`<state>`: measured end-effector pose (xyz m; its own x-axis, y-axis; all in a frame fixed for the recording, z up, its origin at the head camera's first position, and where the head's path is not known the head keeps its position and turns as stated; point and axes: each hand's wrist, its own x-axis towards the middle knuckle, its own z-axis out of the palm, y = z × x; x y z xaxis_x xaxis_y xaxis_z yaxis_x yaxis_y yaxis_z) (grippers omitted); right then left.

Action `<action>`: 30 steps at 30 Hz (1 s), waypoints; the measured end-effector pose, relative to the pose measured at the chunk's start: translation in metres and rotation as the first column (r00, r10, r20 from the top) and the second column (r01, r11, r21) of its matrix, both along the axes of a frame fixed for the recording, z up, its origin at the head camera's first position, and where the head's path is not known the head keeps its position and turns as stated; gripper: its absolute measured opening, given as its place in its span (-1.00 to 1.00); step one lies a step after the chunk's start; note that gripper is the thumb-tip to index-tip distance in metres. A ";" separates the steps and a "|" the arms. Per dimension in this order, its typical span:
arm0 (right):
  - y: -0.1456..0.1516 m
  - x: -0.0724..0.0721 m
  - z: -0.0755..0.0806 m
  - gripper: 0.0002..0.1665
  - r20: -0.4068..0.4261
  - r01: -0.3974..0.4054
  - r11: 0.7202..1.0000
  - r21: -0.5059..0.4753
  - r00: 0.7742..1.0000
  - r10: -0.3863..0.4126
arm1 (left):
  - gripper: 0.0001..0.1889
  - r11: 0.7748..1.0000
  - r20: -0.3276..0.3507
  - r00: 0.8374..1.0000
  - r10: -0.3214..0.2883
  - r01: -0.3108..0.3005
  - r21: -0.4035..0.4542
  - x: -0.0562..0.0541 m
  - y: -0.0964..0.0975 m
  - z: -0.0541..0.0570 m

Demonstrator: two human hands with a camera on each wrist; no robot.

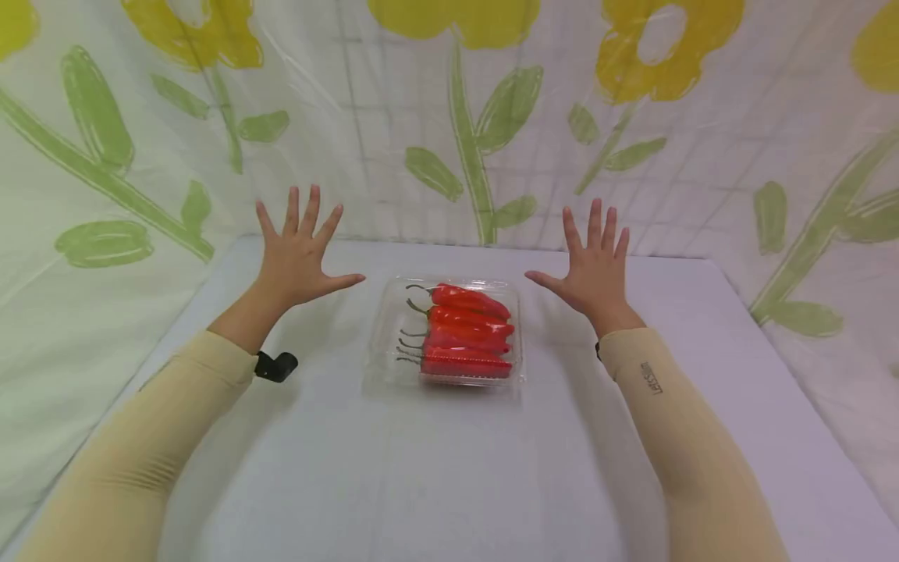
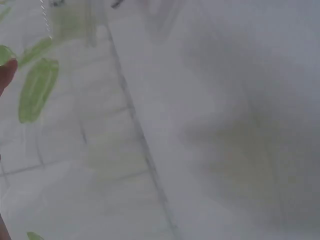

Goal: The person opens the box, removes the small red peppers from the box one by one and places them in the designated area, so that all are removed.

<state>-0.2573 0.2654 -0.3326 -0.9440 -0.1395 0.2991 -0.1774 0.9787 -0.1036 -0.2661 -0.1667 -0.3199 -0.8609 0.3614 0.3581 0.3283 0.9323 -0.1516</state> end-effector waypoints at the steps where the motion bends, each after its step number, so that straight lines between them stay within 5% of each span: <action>1: -0.001 0.003 -0.001 0.27 -0.005 -0.005 1.000 -0.009 1.000 0.005 | 0.16 1.000 0.012 1.000 0.001 -0.001 0.024 0.005 0.003 0.000; 6: -0.007 0.025 -0.003 0.26 -0.021 -0.026 0.996 -0.090 0.999 0.024 | 0.16 0.968 0.062 0.997 -0.039 0.023 0.248 0.038 0.016 -0.002; 11: -0.017 0.053 -0.006 0.29 0.018 -0.050 0.968 -0.245 0.998 0.056 | 0.14 0.903 0.169 0.984 -0.065 -0.014 0.428 0.067 0.022 -0.007; 13: -0.022 0.064 -0.008 0.28 0.068 -0.058 0.939 -0.340 0.994 0.086 | 0.12 0.860 0.238 0.967 -0.086 -0.049 0.508 0.076 0.022 -0.010; 15: -0.026 0.075 -0.009 0.28 0.132 -0.047 0.898 -0.437 0.985 0.115 | 0.08 0.772 0.350 0.927 -0.132 -0.126 0.624 0.085 0.022 -0.011; 19: -0.031 0.093 -0.012 0.27 0.250 0.031 0.795 -0.606 0.956 0.153 | -0.06 0.490 0.498 0.811 -0.308 -0.313 0.814 0.098 0.022 -0.015; 21: -0.033 0.100 -0.013 0.24 0.278 0.068 0.734 -0.675 0.946 0.168 | -0.13 0.374 0.510 0.770 -0.383 -0.375 0.848 0.102 0.023 -0.018; 24: -0.034 0.107 -0.015 0.20 0.292 0.109 0.628 -0.770 0.936 0.195 | -0.16 0.280 0.488 0.750 -0.446 -0.401 0.872 0.109 0.025 -0.023; 30: -0.036 0.117 -0.021 0.09 0.330 0.211 0.418 -0.883 0.914 0.235 | -0.21 0.153 0.467 0.747 -0.473 -0.453 0.879 0.121 0.032 -0.032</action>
<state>-0.1399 0.2293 -0.3540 -0.9959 -0.0174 -0.0886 0.0803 0.2766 -0.9576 -0.1453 -0.1351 -0.3524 -0.9810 0.1517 -0.1205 -0.1029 0.1190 0.9876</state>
